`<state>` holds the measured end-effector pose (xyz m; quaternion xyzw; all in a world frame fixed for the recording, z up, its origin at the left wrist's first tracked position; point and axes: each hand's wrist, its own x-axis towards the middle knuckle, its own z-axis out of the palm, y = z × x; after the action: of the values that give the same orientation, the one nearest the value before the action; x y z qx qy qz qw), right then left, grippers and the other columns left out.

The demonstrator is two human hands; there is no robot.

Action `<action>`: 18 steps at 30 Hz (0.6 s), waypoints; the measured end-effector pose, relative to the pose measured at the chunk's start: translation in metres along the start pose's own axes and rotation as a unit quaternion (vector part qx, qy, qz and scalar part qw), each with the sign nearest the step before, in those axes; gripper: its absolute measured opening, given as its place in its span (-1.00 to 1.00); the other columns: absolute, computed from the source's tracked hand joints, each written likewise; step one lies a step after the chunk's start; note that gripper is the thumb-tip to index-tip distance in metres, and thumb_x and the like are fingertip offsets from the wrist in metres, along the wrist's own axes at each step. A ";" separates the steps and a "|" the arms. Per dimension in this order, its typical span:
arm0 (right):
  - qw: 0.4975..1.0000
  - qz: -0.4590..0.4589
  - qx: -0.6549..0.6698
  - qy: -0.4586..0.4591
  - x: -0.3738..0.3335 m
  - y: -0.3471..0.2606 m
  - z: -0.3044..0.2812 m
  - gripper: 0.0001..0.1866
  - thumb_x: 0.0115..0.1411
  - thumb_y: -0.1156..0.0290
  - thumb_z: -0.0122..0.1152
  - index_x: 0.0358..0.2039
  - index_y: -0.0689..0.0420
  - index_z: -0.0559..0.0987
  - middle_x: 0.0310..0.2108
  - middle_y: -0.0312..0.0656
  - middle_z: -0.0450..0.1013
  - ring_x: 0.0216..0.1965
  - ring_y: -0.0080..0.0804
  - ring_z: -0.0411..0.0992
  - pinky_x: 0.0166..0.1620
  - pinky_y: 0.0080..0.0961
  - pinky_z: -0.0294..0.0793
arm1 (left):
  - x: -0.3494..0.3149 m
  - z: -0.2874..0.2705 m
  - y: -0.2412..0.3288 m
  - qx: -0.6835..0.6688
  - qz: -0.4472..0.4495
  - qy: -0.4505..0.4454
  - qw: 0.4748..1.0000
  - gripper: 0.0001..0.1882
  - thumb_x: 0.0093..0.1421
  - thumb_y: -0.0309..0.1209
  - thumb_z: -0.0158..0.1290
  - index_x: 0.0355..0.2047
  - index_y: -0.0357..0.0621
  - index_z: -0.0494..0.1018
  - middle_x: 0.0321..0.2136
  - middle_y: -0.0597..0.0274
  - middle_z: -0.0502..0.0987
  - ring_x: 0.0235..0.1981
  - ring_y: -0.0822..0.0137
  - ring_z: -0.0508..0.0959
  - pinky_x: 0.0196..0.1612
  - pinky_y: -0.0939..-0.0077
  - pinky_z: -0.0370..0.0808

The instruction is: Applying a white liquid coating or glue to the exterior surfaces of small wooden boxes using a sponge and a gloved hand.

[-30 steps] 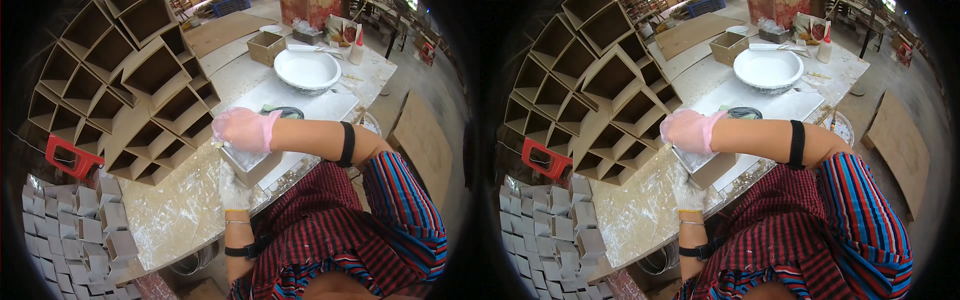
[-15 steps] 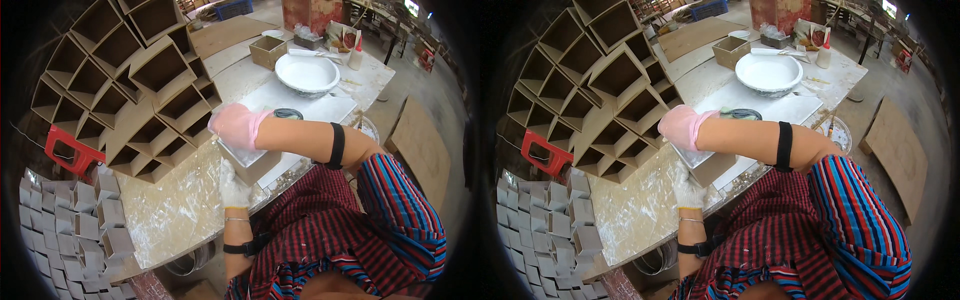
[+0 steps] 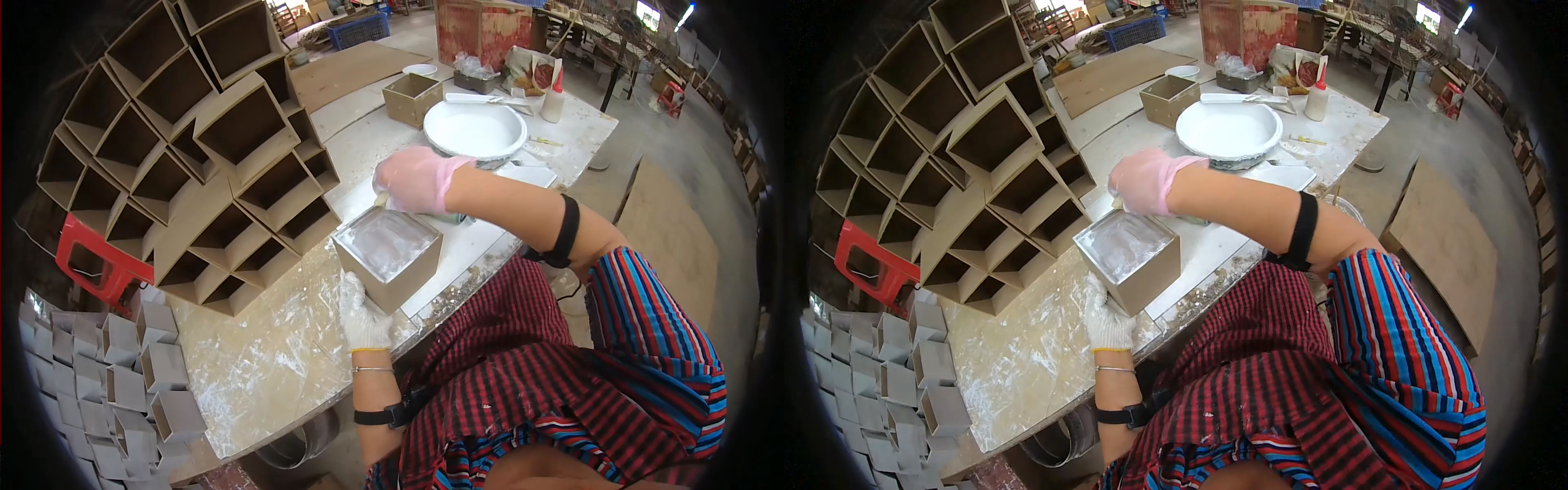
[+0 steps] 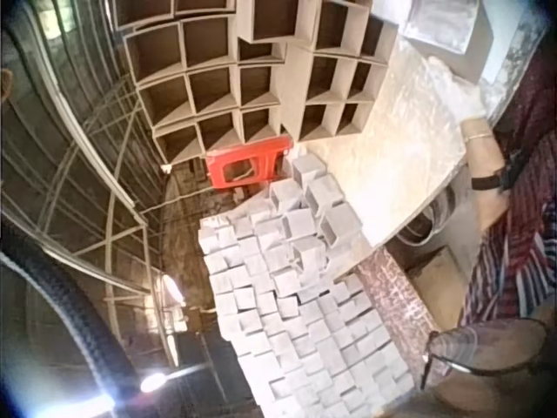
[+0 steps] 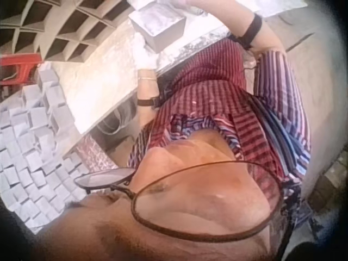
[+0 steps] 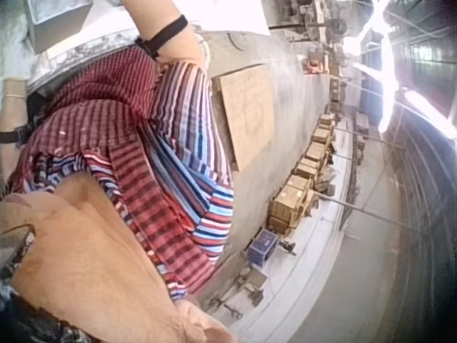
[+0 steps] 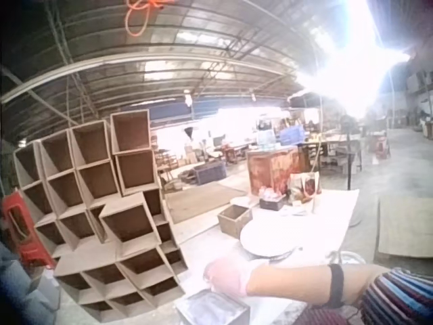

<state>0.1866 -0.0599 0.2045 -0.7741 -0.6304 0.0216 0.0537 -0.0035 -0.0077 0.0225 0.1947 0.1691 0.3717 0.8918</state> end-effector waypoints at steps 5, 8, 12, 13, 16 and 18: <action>0.981 -0.040 -0.176 -0.076 0.020 -0.034 0.014 -0.82 -0.06 0.49 0.18 -0.41 0.22 0.64 -0.34 0.02 0.55 -0.23 -0.11 0.54 -0.19 -0.32 0.52 | 0.003 -0.010 -0.001 0.022 0.021 0.009 0.999 -0.60 0.31 -0.29 -0.06 0.09 -0.24 0.32 0.05 0.06 0.42 0.05 0.13 0.44 0.08 0.15 0.45; 0.981 -0.040 -0.168 -0.085 0.013 -0.037 0.001 -0.82 -0.07 0.52 0.17 -0.40 0.21 0.64 -0.36 0.01 0.55 -0.24 -0.11 0.55 -0.20 -0.32 0.52 | 0.001 -0.009 -0.001 0.009 0.024 0.006 1.000 -0.61 0.30 -0.31 -0.04 0.08 -0.24 0.33 0.03 0.07 0.43 0.04 0.13 0.44 0.07 0.17 0.46; 0.996 0.040 -0.068 -0.045 0.014 -0.014 0.000 -0.75 -0.12 0.55 0.20 -0.34 0.16 0.63 -0.35 -0.03 0.56 -0.24 -0.09 0.54 -0.20 -0.31 0.52 | -0.006 0.008 0.002 0.010 0.020 -0.009 1.000 -0.64 0.30 -0.35 -0.04 0.07 -0.20 0.33 -0.02 0.16 0.44 -0.02 0.22 0.46 0.03 0.25 0.47; 0.995 0.029 -0.080 -0.052 0.015 -0.017 0.004 -0.73 -0.13 0.55 0.21 -0.32 0.16 0.63 -0.34 -0.03 0.56 -0.24 -0.08 0.54 -0.20 -0.31 0.52 | -0.006 0.010 0.005 0.008 0.010 -0.015 1.000 -0.65 0.30 -0.38 -0.03 0.07 -0.16 0.32 -0.07 0.22 0.45 -0.06 0.29 0.46 0.00 0.31 0.48; 0.993 -0.007 -0.108 -0.039 0.016 -0.026 0.011 -0.70 -0.15 0.55 0.23 -0.31 0.14 0.63 -0.34 -0.03 0.56 -0.24 -0.07 0.54 -0.20 -0.30 0.52 | -0.007 0.006 0.005 -0.006 0.003 -0.005 1.000 -0.65 0.29 -0.42 -0.01 0.08 -0.12 0.31 -0.11 0.28 0.45 -0.09 0.37 0.46 -0.04 0.39 0.48; 0.992 -0.025 -0.124 0.002 0.014 -0.031 0.011 -0.73 -0.16 0.53 0.25 -0.35 0.15 0.63 -0.36 -0.03 0.56 -0.27 -0.06 0.54 -0.22 -0.30 0.52 | -0.003 0.000 0.002 -0.007 0.008 0.001 1.000 -0.64 0.29 -0.43 -0.01 0.09 -0.12 0.31 -0.10 0.28 0.45 -0.09 0.38 0.46 -0.04 0.40 0.47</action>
<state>0.1582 -0.0398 0.1974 -0.7587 -0.6474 -0.0596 -0.0403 -0.0068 -0.0085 0.0245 0.1896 0.1655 0.3805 0.8899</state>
